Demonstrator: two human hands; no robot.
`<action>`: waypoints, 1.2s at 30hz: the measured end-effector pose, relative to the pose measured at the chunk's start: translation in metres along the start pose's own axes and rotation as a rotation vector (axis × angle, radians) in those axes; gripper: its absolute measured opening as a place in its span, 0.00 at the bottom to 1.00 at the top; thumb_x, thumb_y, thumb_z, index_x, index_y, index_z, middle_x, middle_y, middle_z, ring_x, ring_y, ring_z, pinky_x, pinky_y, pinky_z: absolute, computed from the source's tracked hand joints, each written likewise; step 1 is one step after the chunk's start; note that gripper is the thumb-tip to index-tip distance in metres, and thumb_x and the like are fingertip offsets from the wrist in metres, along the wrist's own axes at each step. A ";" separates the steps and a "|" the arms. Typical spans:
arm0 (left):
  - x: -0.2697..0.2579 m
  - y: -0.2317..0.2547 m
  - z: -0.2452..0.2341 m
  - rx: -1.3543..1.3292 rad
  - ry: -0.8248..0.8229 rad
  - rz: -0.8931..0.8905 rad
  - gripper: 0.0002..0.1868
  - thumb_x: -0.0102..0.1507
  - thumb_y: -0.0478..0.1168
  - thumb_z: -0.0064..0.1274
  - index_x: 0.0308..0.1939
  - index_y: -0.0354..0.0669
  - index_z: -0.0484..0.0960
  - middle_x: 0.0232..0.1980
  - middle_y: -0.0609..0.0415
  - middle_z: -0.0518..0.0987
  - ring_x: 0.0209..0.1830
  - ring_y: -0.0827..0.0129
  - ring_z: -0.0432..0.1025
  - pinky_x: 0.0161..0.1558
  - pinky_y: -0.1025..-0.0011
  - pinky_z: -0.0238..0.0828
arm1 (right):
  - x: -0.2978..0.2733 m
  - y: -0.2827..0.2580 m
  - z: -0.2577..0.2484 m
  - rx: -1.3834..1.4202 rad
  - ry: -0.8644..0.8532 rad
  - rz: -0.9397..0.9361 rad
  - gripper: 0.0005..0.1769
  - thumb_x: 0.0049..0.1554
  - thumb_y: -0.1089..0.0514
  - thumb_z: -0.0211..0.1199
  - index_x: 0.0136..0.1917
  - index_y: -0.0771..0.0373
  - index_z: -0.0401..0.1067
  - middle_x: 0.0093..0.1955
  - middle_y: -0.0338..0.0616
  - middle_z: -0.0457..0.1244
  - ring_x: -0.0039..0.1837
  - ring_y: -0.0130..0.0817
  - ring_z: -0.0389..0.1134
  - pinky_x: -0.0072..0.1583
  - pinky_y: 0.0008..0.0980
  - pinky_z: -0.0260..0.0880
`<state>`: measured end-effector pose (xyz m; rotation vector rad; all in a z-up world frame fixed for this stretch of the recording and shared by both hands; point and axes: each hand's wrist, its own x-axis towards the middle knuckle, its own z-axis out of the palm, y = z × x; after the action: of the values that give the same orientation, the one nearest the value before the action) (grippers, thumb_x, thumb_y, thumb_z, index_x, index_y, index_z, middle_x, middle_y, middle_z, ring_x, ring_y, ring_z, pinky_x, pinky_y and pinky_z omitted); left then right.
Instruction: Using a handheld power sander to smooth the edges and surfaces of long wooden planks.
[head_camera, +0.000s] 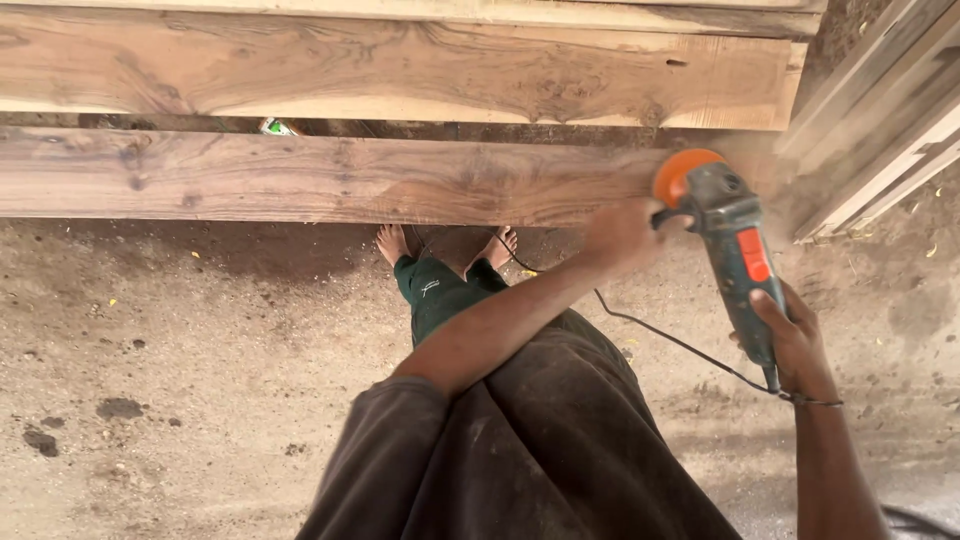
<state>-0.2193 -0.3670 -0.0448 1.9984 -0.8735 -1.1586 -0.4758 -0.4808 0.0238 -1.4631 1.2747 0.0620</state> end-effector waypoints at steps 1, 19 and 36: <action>0.007 0.001 0.010 -0.029 0.012 0.041 0.29 0.65 0.69 0.45 0.43 0.51 0.88 0.19 0.61 0.76 0.13 0.73 0.68 0.16 0.67 0.62 | 0.003 0.013 -0.007 0.071 0.006 -0.007 0.35 0.63 0.44 0.62 0.76 0.67 0.66 0.52 0.53 0.65 0.44 0.35 0.68 0.42 0.36 0.74; -0.109 -0.054 -0.088 -0.086 0.426 -0.031 0.20 0.63 0.57 0.57 0.49 0.48 0.88 0.33 0.53 0.86 0.25 0.69 0.79 0.33 0.68 0.77 | 0.001 -0.027 0.115 -0.251 -0.209 -0.091 0.44 0.52 0.32 0.64 0.76 0.51 0.65 0.42 0.41 0.72 0.39 0.28 0.72 0.39 0.32 0.73; 0.045 0.035 0.034 0.177 0.061 0.215 0.30 0.63 0.70 0.50 0.45 0.51 0.89 0.23 0.61 0.81 0.18 0.75 0.73 0.25 0.67 0.71 | -0.004 0.009 -0.014 0.205 0.191 0.103 0.34 0.57 0.46 0.63 0.73 0.61 0.70 0.45 0.48 0.68 0.40 0.33 0.67 0.41 0.34 0.69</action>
<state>-0.2402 -0.4301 -0.0510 2.0087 -1.1624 -0.9224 -0.4921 -0.4866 0.0257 -1.2498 1.4657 -0.1397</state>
